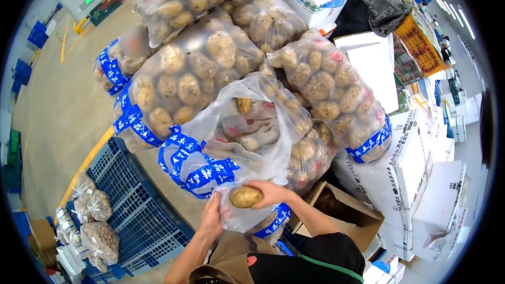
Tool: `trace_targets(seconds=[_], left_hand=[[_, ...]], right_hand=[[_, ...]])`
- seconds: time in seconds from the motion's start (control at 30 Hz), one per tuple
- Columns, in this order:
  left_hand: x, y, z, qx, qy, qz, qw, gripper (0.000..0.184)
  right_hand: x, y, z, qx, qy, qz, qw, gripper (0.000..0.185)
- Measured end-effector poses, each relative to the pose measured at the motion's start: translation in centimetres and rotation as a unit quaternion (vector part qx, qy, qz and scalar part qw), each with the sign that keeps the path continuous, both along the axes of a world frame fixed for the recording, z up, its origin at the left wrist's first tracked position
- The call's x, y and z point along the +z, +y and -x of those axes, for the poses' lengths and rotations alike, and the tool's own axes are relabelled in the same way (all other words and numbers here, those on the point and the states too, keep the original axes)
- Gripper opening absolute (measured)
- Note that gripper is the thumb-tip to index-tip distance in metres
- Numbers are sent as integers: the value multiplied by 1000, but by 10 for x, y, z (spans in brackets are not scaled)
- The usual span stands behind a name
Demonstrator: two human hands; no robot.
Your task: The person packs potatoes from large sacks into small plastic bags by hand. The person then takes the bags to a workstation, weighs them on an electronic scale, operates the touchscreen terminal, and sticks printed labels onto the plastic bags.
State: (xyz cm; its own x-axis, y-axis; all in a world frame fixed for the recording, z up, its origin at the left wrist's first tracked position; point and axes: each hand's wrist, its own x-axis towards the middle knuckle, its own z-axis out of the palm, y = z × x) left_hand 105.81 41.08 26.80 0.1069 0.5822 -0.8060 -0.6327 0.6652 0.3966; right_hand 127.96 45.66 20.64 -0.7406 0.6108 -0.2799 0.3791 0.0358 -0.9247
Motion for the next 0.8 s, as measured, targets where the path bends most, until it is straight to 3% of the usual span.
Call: trace_targets(seconds=[0.07, 0.17, 0.2, 0.23, 0.27, 0.3, 0.33, 0.37, 0.4, 0.47, 0.57, 0.67, 0.77, 0.8], left_hand=[[6, -3, -2, -6, 11, -1, 1000, 29], [4, -7, 16, -56, -22, -43, 997, 30], [3, -10, 21, -67, -41, -50, 996, 30], [3, -14, 24, -79, -60, -56, 993, 30], [9, -12, 22, -84, -33, -44, 995, 31], [10, -12, 20, -93, -24, -43, 994, 31], [12, -12, 19, -101, -14, -43, 994, 31], [13, -12, 19, -109, -3, -42, 993, 31], [13, -12, 19, -108, -14, -48, 993, 30], [12, -14, 21, -104, -36, -57, 992, 30], [8, -19, 25, -88, -43, -51, 994, 30], [11, -16, 24, -80, -58, -44, 994, 30], [9, -14, 25, -80, -55, -44, 994, 30], [9, -14, 25, -79, -53, -44, 995, 31]], right_hand=[[-5, -15, 13, 94, -181, -106, 973, 59], [-9, 20, 13, 77, -14, -95, 992, 34], [5, 43, 8, -22, 101, 48, 993, 23], [19, 73, 2, -123, 210, 190, 951, 15], [4, 107, -1, -185, 273, 165, 930, 21], [-5, 138, 3, -284, 171, 35, 943, 22], [-38, 164, -4, -261, -15, -114, 958, 22], [-84, 185, -14, -230, -123, -290, 921, 24], [-117, 202, -25, -188, -224, -453, 842, 27], [-123, 219, -51, -139, -363, -495, 777, 33], [-115, 224, -68, -211, -393, -446, 776, 37], [-144, 238, -99, -307, -442, -441, 719, 40], [-90, 240, -99, -237, -485, -240, 807, 42], [-101, 245, -102, -286, -476, -271, 786, 45]])
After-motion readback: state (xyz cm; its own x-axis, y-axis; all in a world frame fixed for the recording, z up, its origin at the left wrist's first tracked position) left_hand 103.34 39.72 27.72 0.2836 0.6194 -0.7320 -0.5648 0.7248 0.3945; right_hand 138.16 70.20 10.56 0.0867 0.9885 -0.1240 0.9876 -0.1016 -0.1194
